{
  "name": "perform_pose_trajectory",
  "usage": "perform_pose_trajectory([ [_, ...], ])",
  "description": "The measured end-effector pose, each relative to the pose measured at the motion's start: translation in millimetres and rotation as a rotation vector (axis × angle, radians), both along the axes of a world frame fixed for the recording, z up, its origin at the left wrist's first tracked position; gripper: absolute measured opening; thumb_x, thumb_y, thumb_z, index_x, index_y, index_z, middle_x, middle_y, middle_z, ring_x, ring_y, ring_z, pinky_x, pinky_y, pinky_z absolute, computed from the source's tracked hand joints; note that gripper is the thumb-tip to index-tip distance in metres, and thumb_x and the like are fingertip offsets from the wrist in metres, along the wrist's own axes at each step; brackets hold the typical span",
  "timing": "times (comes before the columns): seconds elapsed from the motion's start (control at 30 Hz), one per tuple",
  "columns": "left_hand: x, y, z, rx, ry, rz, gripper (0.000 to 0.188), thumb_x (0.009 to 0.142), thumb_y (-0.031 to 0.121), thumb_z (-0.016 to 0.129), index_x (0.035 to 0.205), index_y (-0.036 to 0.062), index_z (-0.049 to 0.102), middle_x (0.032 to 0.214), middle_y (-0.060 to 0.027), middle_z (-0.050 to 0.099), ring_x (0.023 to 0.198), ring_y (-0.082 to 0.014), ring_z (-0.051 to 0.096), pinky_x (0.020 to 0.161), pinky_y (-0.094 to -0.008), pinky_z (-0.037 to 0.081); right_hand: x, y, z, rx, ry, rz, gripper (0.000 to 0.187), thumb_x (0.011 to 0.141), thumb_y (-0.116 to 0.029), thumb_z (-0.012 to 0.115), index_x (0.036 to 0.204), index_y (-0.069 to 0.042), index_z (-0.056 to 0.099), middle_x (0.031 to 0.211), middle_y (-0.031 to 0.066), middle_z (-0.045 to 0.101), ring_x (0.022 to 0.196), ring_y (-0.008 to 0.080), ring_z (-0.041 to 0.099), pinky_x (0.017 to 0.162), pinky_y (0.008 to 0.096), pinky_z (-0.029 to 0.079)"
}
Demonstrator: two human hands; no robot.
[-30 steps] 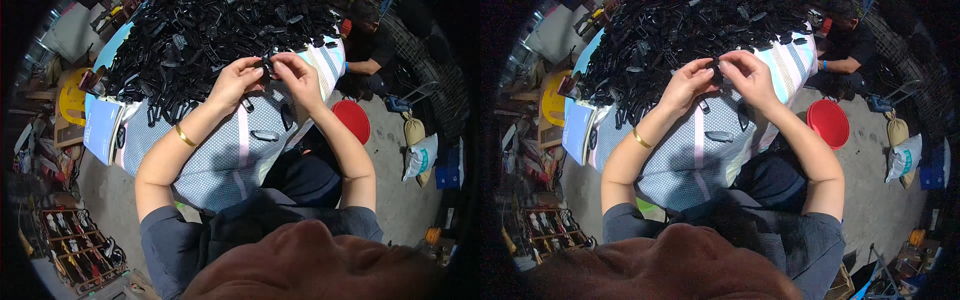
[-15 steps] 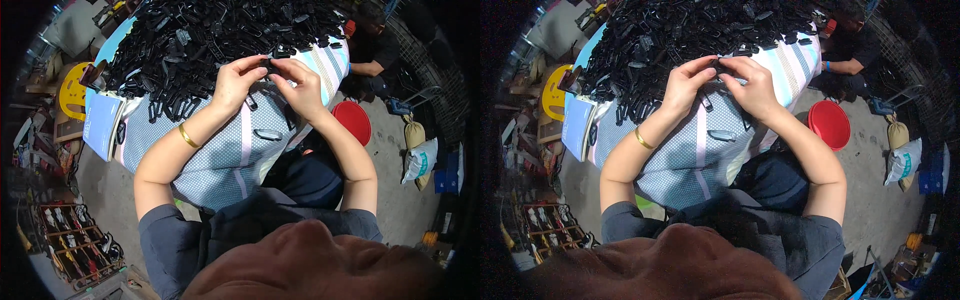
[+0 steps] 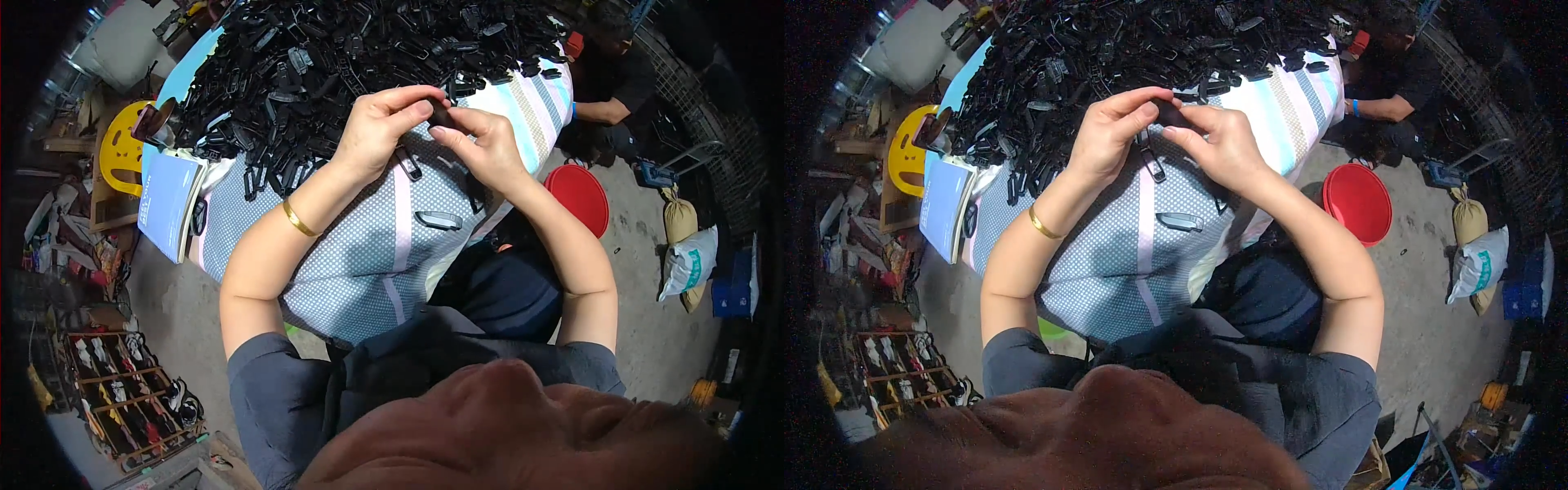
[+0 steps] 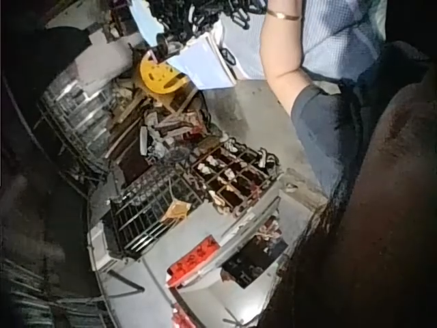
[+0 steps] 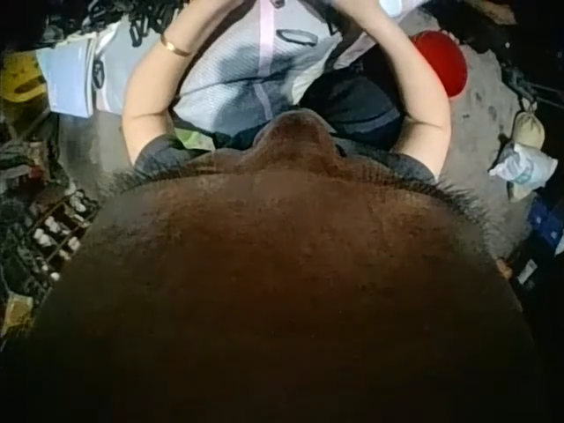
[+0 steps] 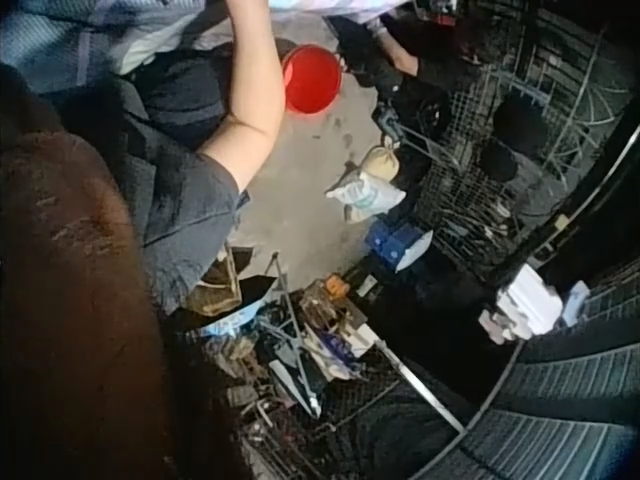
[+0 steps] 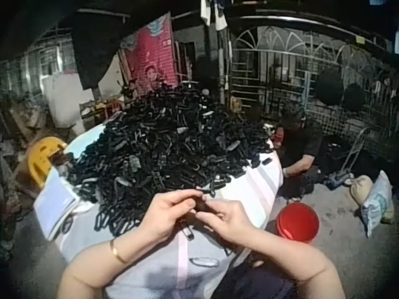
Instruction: Inspecting and sorting small black plastic components from a pile into separate groups on a table.
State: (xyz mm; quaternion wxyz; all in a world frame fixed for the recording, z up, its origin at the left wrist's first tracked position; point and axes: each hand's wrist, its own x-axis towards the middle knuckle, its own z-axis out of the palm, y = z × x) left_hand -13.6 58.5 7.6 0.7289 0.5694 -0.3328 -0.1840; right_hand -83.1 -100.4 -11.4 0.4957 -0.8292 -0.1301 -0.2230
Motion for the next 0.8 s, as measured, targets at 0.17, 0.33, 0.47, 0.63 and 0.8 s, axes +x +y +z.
perform_pose_trajectory([
  [0.17, 2.3, 12.7, 14.3, 0.182, -0.04, -0.02, 0.024, 0.084, 0.007, 0.055, 0.106, -0.0021, 0.059, 0.097, -0.0093, 0.063, 0.089, -0.0139, 0.059, 0.083, -0.0256, 0.045, 7.0, -7.6, 0.9, -0.152, 0.056, 0.112, 0.033, 0.075, -0.013, 0.069, 0.102, 0.003, 0.059, 0.085, 0.0098, 0.063, 0.072, 0.0127, 0.059, 0.063, 0.025, 0.047],
  [0.33, -31.9, 34.8, 34.6, 0.832, -0.473, -0.07, 0.025, 0.075, 0.012, 0.067, 0.095, -0.0004, 0.058, 0.068, -0.0014, 0.058, 0.064, -0.009, 0.054, 0.057, -0.025, 0.043, 9.3, 0.4, -7.9, -0.447, -0.001, 0.203, 0.027, 0.074, -0.019, 0.064, 0.095, -0.003, 0.061, 0.088, 0.0126, 0.06, 0.083, 0.028, 0.058, 0.071, 0.0342, 0.048],
  [0.47, -42.3, 45.7, 11.0, 0.817, -0.572, -0.114, 0.023, 0.072, 0.017, 0.069, 0.08, 0.0011, 0.055, 0.066, -0.0091, 0.054, 0.059, -0.0228, 0.054, 0.057, -0.0313, 0.044, 10.8, 15.8, -9.3, -0.584, -0.016, 0.172, 0.027, 0.072, -0.02, 0.063, 0.093, -0.003, 0.062, 0.085, 0.0114, 0.061, 0.077, 0.0279, 0.059, 0.068, 0.0348, 0.048],
  [0.63, -11.0, 49.1, 10.6, 0.777, -1.136, 0.366, 0.024, 0.068, 0.01, 0.068, 0.087, 0.0001, 0.06, 0.089, -0.0121, 0.054, 0.088, -0.0276, 0.051, 0.075, -0.0339, 0.043, 9.0, 12.7, -0.3, -0.552, 0.001, 0.141, 0.028, 0.071, -0.014, 0.059, 0.097, -0.002, 0.06, 0.083, 0.0135, 0.061, 0.076, 0.0282, 0.06, 0.068, 0.0351, 0.048],
  [0.8, 7.2, 44.7, 4.3, 0.973, -1.169, 0.28, 0.029, 0.067, 0.009, 0.068, 0.092, 0.0005, 0.059, 0.089, -0.0109, 0.056, 0.089, -0.0285, 0.05, 0.076, -0.0344, 0.043, 17.2, 2.2, -12.4, -0.23, 0.166, 0.121, 0.027, 0.082, -0.008, 0.05, 0.108, 0.001, 0.056, 0.083, 0.0122, 0.063, 0.075, 0.0178, 0.062, 0.069, 0.0296, 0.049],
])
